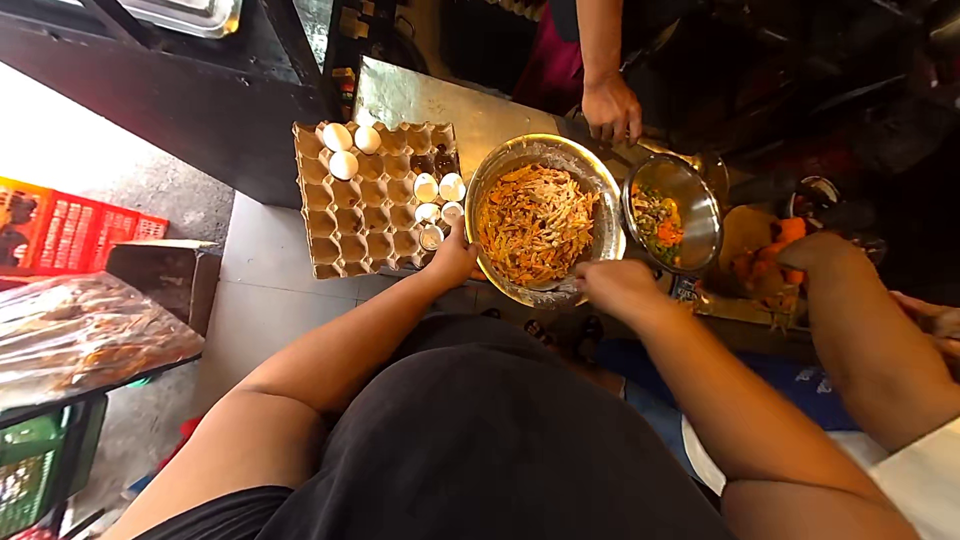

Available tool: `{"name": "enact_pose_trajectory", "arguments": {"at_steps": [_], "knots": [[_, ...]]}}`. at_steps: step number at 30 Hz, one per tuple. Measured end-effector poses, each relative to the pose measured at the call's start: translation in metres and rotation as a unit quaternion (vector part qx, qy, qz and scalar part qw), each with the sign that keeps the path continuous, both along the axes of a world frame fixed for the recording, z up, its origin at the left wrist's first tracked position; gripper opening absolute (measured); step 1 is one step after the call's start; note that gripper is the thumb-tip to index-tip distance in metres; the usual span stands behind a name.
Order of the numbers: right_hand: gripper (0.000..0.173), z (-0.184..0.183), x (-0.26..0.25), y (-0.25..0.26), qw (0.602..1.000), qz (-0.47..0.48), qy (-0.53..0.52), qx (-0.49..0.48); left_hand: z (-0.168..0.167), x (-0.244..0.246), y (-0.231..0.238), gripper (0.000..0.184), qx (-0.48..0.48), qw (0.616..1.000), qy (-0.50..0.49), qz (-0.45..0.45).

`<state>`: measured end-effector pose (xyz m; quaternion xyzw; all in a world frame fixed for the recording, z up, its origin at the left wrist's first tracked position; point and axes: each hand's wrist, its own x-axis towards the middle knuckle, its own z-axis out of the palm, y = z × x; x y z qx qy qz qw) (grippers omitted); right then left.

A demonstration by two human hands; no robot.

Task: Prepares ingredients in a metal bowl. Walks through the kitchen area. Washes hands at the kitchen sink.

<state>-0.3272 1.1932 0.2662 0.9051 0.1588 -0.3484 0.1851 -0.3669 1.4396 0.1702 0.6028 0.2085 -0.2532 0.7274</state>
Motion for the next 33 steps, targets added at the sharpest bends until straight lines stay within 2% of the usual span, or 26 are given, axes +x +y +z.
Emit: {"name": "enact_pose_trajectory", "arguments": {"at_steps": [5,7,11,14,16,20,23,26,29,31,33], "knots": [[0.035,-0.03,-0.043,0.073,0.997,-0.042,-0.022,0.058,-0.004,0.001,0.0,0.062,0.011,1.0,0.008,-0.014],[0.037,-0.038,-0.036,0.099,0.994,-0.05,-0.058,0.078,-0.002,0.003,0.0,0.062,0.015,1.0,0.008,-0.015],[0.038,-0.048,0.01,0.131,0.986,-0.095,-0.11,0.078,-0.005,0.001,0.001,0.06,0.005,1.0,0.001,-0.01],[0.045,-0.035,0.044,0.121,0.981,-0.148,-0.108,0.063,-0.002,-0.002,0.001,0.058,0.001,1.0,0.002,0.003],[0.042,-0.025,0.058,0.1,0.976,-0.177,-0.108,0.069,0.001,-0.004,0.0,0.057,0.001,1.0,0.002,0.012],[0.04,-0.02,0.071,0.031,0.951,-0.231,-0.092,0.183,0.0,-0.004,0.001,0.056,-0.009,1.0,0.007,0.029],[0.041,-0.022,0.069,-0.022,0.915,-0.32,-0.052,0.241,0.001,-0.003,-0.001,0.058,-0.019,0.999,0.012,0.028],[0.038,-0.008,0.057,-0.049,0.873,-0.398,-0.043,0.277,-0.001,-0.001,0.0,0.058,-0.022,0.999,0.012,0.027],[0.034,0.025,0.054,-0.045,0.903,-0.328,-0.104,0.258,-0.002,0.0,0.001,0.058,-0.027,0.999,0.008,0.021],[0.036,0.043,0.054,-0.026,0.926,-0.277,-0.172,0.189,-0.001,0.0,0.002,0.059,-0.024,0.999,0.012,0.017],[0.038,0.042,0.054,-0.003,0.942,-0.24,-0.209,0.103,-0.001,0.0,0.001,0.058,-0.02,1.0,0.012,0.016]]}}
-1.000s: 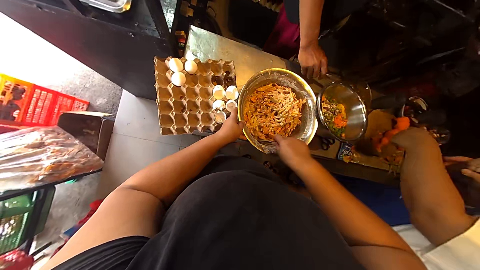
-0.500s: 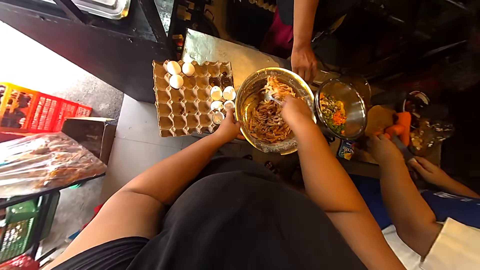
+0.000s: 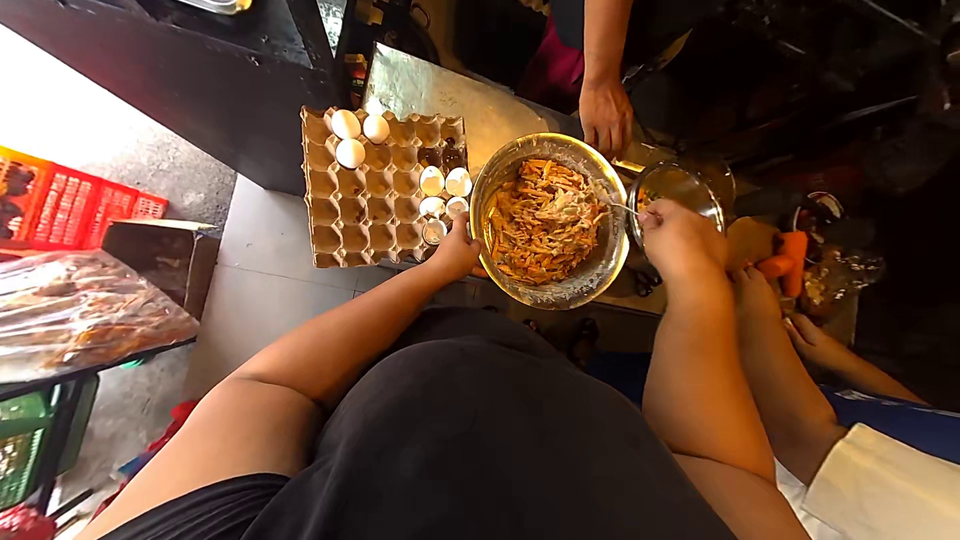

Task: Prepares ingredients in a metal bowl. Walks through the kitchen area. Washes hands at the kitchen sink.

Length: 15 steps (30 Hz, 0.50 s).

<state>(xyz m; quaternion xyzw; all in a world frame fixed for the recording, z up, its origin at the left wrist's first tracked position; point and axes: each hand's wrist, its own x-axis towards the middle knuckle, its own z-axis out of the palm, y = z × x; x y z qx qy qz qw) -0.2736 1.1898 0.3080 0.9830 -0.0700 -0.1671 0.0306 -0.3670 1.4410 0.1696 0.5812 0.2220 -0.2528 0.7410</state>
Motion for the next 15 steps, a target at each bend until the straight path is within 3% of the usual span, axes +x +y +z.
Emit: {"name": "enact_pose_trajectory", "arguments": {"at_steps": [3,7,10,15], "knots": [[0.034,-0.034,-0.011,0.027,0.994,0.07,0.035,-0.076,0.0,0.001,-0.001,0.057,0.002,1.0,-0.002,0.0],[0.037,-0.064,-0.056,0.047,0.975,0.184,0.083,-0.088,0.002,-0.001,0.0,0.059,0.004,1.0,0.0,-0.002],[0.033,-0.039,-0.057,0.038,0.962,0.218,0.116,-0.113,0.0,0.001,0.0,0.059,0.002,1.0,-0.001,-0.003],[0.025,0.016,-0.02,0.017,0.961,0.232,0.012,-0.15,-0.001,-0.001,0.002,0.063,0.024,0.999,-0.011,-0.029]]}}
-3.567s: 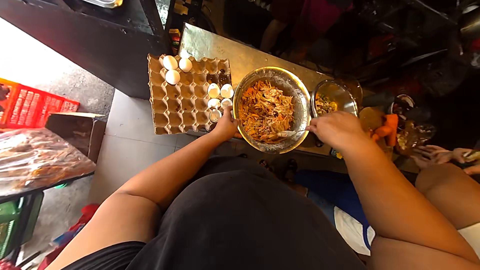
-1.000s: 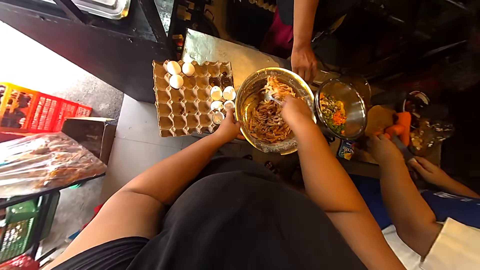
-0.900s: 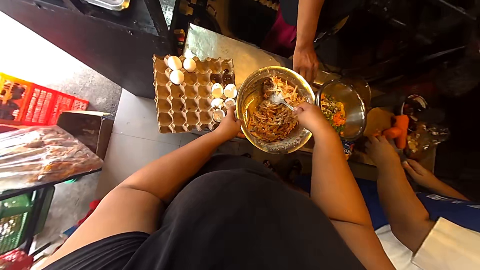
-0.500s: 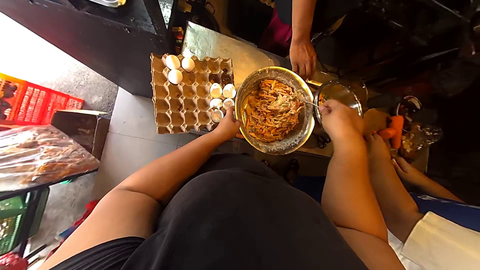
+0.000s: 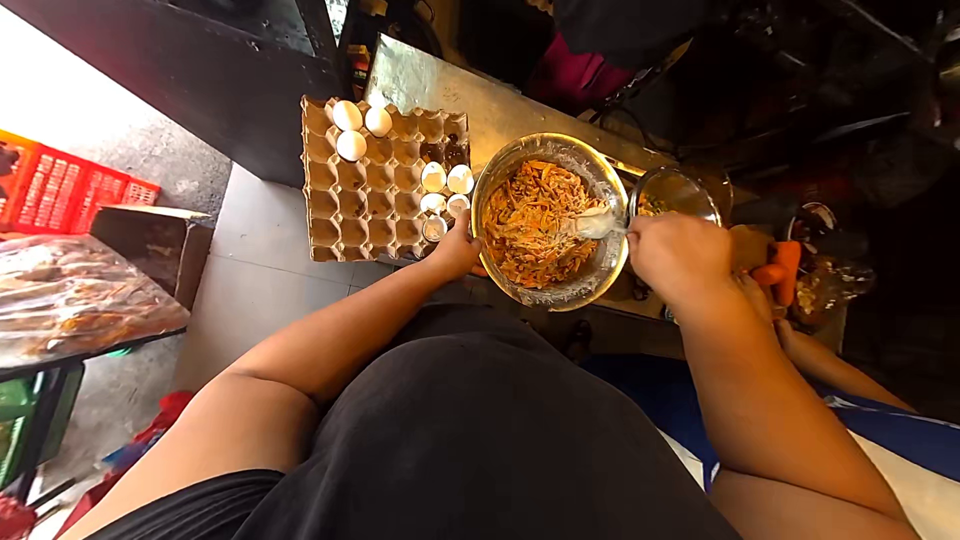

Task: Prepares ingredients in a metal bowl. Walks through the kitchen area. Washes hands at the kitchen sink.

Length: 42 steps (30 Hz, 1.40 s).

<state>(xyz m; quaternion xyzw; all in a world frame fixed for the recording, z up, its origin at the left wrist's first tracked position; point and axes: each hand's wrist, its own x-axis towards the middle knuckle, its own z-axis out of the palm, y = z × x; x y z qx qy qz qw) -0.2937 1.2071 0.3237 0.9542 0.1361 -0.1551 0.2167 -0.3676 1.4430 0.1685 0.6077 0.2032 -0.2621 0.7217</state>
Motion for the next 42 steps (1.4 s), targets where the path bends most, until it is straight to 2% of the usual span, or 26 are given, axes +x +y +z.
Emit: {"name": "enact_pose_trajectory", "arguments": {"at_steps": [2,4,8,11,14,16,18,21,24,26,29,32,34,36,39,42], "knots": [[0.021,-0.004,0.014,0.006,0.999,-0.035,-0.005,-0.038,0.002,0.001,0.0,0.065,0.007,1.0,0.001,-0.009],[0.022,-0.025,0.026,0.011,0.996,-0.073,0.012,-0.057,0.004,0.001,0.001,0.066,0.014,1.0,0.001,-0.015],[0.03,-0.081,0.06,0.008,0.992,-0.11,0.051,-0.017,0.007,0.002,0.002,0.068,0.026,0.999,-0.005,-0.027],[0.038,-0.108,0.096,0.004,0.996,-0.024,0.076,0.05,0.009,0.003,0.002,0.069,0.043,0.998,-0.009,-0.034],[0.039,-0.107,0.115,0.02,0.987,0.07,0.119,0.077,0.006,0.002,0.001,0.069,0.055,0.998,-0.012,-0.037],[0.048,-0.103,0.117,0.033,0.977,0.148,0.134,0.077,0.004,0.002,0.0,0.069,0.052,0.998,-0.013,-0.028],[0.051,-0.1,0.114,0.041,0.954,0.248,0.149,0.077,0.004,0.002,-0.002,0.067,0.045,0.999,-0.008,-0.017],[0.044,-0.094,0.113,0.027,0.904,0.377,0.166,0.118,0.005,0.002,-0.002,0.067,0.05,0.999,-0.004,-0.012],[0.035,-0.074,0.113,-0.009,0.877,0.422,0.155,0.168,0.004,0.001,-0.001,0.066,0.04,0.999,-0.006,-0.011],[0.03,-0.051,0.113,-0.033,0.874,0.429,0.143,0.178,0.003,0.001,-0.002,0.068,0.035,0.999,-0.009,-0.009],[0.027,-0.025,0.119,-0.056,0.892,0.407,0.109,0.16,0.003,0.001,-0.002,0.067,0.036,0.999,-0.012,-0.013],[0.03,-0.017,0.123,-0.049,0.943,0.308,0.056,0.111,0.002,0.001,-0.003,0.067,0.031,0.999,-0.012,-0.008],[0.033,-0.033,0.125,-0.03,0.974,0.216,0.049,0.047,0.001,0.001,-0.003,0.067,0.033,0.999,-0.012,-0.009],[0.032,-0.058,0.132,-0.016,0.983,0.171,0.062,0.021,0.001,0.001,-0.004,0.067,0.034,0.999,-0.011,-0.009],[0.029,-0.086,0.143,-0.004,0.98,0.165,0.108,0.038,0.003,0.002,-0.003,0.068,0.034,0.999,-0.007,-0.008],[0.027,-0.098,0.139,0.013,0.962,0.201,0.168,0.082,0.0,0.001,-0.003,0.068,0.038,0.999,-0.007,-0.006]]}}
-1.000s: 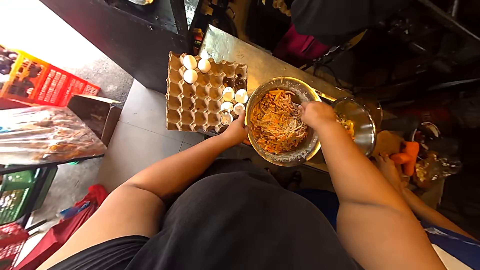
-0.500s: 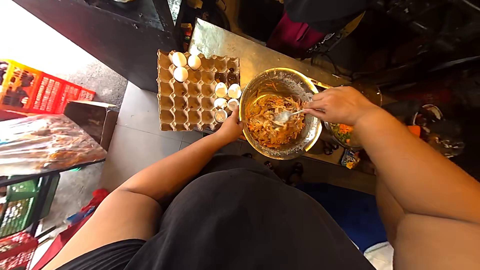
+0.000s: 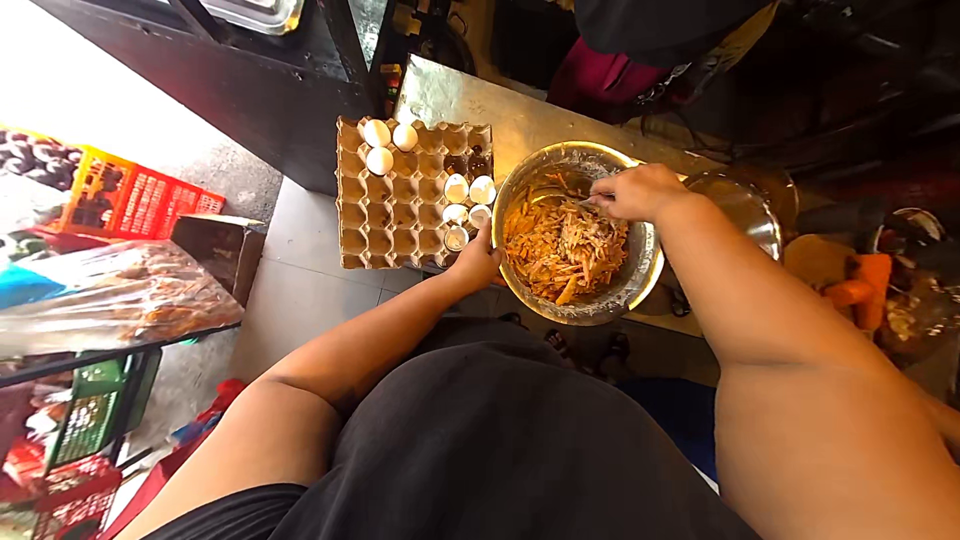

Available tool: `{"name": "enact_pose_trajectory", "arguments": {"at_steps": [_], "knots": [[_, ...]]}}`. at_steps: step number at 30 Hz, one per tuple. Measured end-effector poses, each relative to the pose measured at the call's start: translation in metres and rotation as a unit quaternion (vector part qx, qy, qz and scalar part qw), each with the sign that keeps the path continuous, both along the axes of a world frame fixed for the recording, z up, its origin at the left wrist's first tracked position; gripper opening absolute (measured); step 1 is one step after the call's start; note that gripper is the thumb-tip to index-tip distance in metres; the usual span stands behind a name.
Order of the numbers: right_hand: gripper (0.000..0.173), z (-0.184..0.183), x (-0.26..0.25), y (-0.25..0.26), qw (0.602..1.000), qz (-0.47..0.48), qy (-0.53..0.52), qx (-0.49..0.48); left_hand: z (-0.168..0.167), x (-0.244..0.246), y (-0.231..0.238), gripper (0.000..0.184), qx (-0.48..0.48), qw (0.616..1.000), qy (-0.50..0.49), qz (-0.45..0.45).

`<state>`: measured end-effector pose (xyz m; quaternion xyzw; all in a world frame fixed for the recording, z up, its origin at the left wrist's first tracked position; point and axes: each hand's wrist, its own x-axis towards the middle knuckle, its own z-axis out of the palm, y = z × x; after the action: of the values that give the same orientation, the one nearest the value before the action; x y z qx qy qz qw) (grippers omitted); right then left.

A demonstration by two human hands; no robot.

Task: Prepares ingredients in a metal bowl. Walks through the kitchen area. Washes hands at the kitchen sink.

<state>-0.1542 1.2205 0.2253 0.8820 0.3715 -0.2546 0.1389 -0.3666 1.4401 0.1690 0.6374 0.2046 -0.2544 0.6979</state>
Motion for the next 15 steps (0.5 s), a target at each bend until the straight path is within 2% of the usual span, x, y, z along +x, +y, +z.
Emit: {"name": "enact_pose_trajectory", "arguments": {"at_steps": [4,6,11,15], "knots": [[0.026,-0.007,-0.029,0.027,0.995,0.06,0.072,0.019,0.002,0.001,-0.001,0.067,-0.01,1.0,0.0,0.001],[0.024,-0.006,-0.034,0.024,0.993,0.08,0.084,0.034,0.003,0.0,0.0,0.067,-0.019,1.0,0.0,0.007],[0.022,0.02,-0.034,-0.039,0.988,-0.022,0.104,0.114,0.001,-0.001,0.0,0.067,-0.014,1.0,-0.005,0.002],[0.023,0.051,-0.049,-0.098,0.992,-0.056,0.034,0.109,0.0,-0.002,-0.001,0.066,-0.012,1.0,-0.011,0.003]]}}
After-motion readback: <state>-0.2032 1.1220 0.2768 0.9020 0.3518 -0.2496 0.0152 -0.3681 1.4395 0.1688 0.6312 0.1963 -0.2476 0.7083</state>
